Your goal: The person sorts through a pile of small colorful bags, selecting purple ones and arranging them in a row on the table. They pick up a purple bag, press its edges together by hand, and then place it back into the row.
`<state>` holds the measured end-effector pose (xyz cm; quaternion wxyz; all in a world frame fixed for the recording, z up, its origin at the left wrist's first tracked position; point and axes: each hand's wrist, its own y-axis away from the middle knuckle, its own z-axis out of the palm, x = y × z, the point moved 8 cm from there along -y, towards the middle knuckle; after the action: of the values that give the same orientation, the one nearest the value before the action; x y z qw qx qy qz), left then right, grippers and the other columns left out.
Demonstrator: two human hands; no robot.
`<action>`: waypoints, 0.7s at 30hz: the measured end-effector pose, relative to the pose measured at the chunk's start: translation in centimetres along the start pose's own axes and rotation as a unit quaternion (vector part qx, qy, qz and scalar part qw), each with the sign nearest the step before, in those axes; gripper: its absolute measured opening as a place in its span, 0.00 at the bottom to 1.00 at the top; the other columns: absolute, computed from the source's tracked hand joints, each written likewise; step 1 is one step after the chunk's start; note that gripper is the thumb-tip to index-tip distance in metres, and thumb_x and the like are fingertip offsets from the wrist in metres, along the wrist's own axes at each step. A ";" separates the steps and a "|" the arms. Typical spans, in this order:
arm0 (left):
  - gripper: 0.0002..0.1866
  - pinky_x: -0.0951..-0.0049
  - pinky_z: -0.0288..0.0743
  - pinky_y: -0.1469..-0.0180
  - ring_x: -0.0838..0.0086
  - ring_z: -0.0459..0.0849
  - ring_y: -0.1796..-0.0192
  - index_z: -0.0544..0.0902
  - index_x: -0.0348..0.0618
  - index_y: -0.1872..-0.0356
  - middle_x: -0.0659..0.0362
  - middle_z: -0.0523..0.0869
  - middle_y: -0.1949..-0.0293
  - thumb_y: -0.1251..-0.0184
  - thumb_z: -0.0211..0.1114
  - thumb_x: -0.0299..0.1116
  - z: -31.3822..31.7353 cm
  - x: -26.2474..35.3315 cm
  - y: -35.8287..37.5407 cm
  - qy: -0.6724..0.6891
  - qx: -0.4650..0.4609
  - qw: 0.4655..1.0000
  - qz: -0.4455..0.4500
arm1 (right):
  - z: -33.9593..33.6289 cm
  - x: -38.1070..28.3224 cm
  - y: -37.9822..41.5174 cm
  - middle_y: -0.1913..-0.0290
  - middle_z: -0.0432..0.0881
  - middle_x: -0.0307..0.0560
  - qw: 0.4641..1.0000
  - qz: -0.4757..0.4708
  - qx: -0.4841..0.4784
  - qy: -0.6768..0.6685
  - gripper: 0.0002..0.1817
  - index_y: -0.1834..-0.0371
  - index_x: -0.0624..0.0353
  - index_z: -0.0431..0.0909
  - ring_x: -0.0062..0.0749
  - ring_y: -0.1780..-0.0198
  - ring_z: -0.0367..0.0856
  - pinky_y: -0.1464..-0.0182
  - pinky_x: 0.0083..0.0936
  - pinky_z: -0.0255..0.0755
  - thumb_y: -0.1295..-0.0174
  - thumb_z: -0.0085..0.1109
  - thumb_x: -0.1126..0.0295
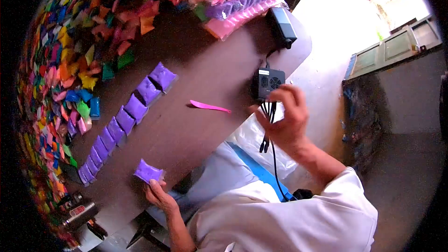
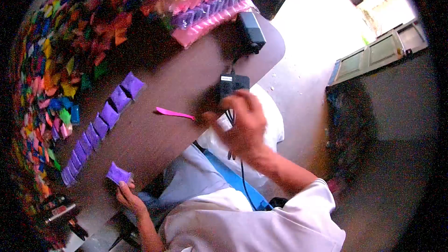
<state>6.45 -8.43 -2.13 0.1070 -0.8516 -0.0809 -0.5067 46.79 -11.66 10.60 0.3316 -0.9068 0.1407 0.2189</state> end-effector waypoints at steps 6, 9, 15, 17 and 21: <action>0.20 0.67 0.66 0.64 0.70 0.72 0.67 0.75 0.35 0.73 0.58 0.73 0.75 0.26 0.49 0.41 0.2 -0.5 0.2 0.055 -0.025 0.998 -0.002 | 2.3 6.2 0.8 0.54 0.78 0.55 0.972 0.178 -0.131 0.084 0.37 0.45 0.59 0.68 0.50 0.52 0.77 0.50 0.42 0.71 0.56 0.74 0.57; 0.20 0.68 0.66 0.63 0.69 0.72 0.66 0.75 0.35 0.73 0.58 0.72 0.76 0.26 0.49 0.41 0.0 -0.6 0.4 0.097 -0.020 0.992 -0.076 | 4.2 6.7 -1.6 0.57 0.80 0.53 0.978 0.125 -0.136 0.102 0.36 0.43 0.56 0.68 0.51 0.55 0.79 0.52 0.43 0.72 0.55 0.73 0.56; 0.18 0.62 0.64 0.55 0.64 0.72 0.62 0.77 0.36 0.72 0.56 0.76 0.75 0.27 0.48 0.39 0.3 -0.3 0.0 0.068 -0.083 0.994 0.007 | 7.7 10.5 -8.8 0.56 0.83 0.51 0.972 0.099 -0.210 -0.040 0.39 0.37 0.58 0.68 0.37 0.56 0.82 0.53 0.32 0.74 0.50 0.72 0.51; 0.17 0.71 0.68 0.61 0.75 0.74 0.67 0.77 0.37 0.63 0.60 0.78 0.72 0.26 0.50 0.43 0.3 -0.5 0.1 0.073 -0.091 0.992 0.043 | 7.8 10.1 -9.8 0.51 0.82 0.54 0.964 0.113 -0.240 0.002 0.44 0.33 0.60 0.65 0.37 0.52 0.81 0.50 0.32 0.73 0.51 0.72 0.51; 0.18 0.71 0.68 0.61 0.74 0.74 0.66 0.77 0.37 0.63 0.60 0.78 0.71 0.25 0.50 0.44 0.4 -0.7 0.3 0.079 -0.099 0.991 0.032 | 4.8 6.8 -10.3 0.47 0.79 0.53 0.985 0.021 -0.109 0.129 0.30 0.43 0.60 0.74 0.47 0.47 0.79 0.46 0.34 0.73 0.47 0.68 0.57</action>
<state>6.57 -8.66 -2.99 0.0441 -0.8175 0.0054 -0.5743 55.31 -1.62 9.57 0.2054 -0.9551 0.1763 0.1208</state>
